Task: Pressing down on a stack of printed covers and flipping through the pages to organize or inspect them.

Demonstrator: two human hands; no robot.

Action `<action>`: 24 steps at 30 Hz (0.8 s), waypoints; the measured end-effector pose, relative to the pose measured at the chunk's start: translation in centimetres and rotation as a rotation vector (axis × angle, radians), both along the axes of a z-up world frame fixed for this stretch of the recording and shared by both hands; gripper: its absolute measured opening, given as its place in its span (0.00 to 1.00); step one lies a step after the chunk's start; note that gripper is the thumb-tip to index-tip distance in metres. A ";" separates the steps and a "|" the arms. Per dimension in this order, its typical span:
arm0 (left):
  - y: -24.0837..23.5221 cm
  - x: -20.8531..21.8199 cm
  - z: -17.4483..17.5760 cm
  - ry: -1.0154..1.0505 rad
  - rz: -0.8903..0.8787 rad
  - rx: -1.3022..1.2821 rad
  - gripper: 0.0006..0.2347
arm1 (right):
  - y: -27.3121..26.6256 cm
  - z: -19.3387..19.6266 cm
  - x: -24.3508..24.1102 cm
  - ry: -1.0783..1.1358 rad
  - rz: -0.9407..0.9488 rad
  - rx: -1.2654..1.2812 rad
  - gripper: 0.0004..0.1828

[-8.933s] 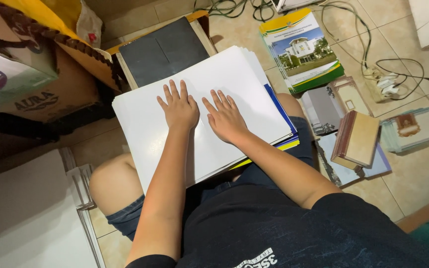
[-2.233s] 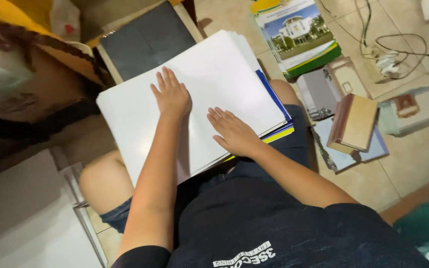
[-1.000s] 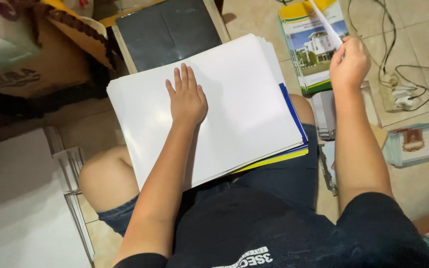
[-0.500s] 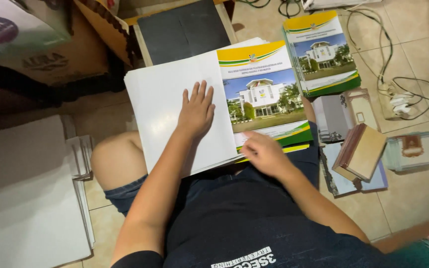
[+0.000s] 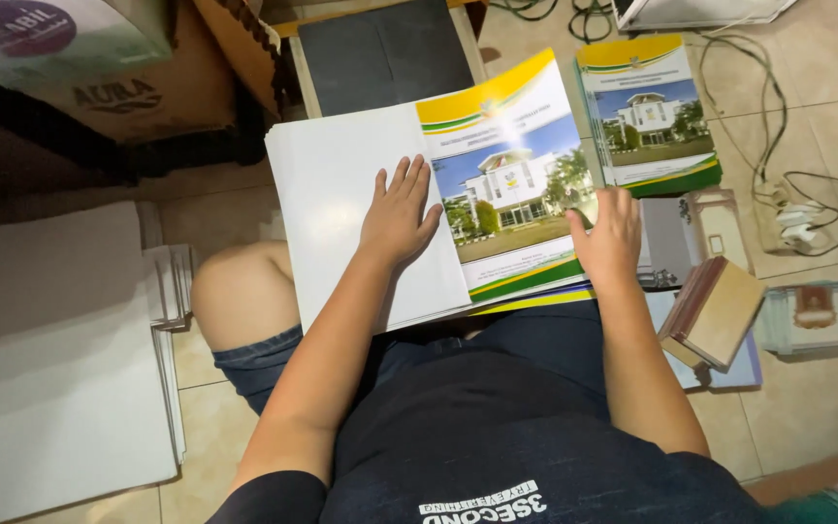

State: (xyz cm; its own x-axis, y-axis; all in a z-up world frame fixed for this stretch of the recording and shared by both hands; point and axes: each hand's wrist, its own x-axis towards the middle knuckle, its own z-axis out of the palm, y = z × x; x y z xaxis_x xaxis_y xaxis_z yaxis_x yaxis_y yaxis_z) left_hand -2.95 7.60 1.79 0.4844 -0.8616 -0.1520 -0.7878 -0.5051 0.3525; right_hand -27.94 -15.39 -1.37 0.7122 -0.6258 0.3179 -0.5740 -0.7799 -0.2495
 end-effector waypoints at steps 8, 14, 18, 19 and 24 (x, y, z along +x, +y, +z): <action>0.4 0.2 -0.2 -0.014 -0.013 -0.063 0.28 | 0.3 0.2 1.1 -0.062 -0.040 0.278 0.26; -0.5 0.3 -0.1 0.023 -0.041 -0.089 0.30 | 0.4 1.4 0.7 -0.176 -0.002 0.187 0.29; -0.4 0.4 0.1 0.036 -0.006 -0.069 0.31 | 1.5 4.4 1.2 -0.058 0.035 0.280 0.26; -0.5 0.4 -0.2 0.034 -0.005 -0.065 0.31 | 1.6 4.8 1.1 -0.031 0.061 0.302 0.27; -0.6 0.5 -0.2 0.024 -0.009 -0.061 0.32 | 2.7 7.8 1.6 0.014 0.151 0.282 0.30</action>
State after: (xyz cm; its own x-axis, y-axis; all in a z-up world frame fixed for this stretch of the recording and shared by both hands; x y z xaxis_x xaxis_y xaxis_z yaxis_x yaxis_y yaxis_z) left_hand -2.43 7.00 1.54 0.4735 -0.8739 -0.1103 -0.7830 -0.4750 0.4016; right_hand -26.32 -12.68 6.39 0.8067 -0.5749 0.1370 -0.4618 -0.7578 -0.4609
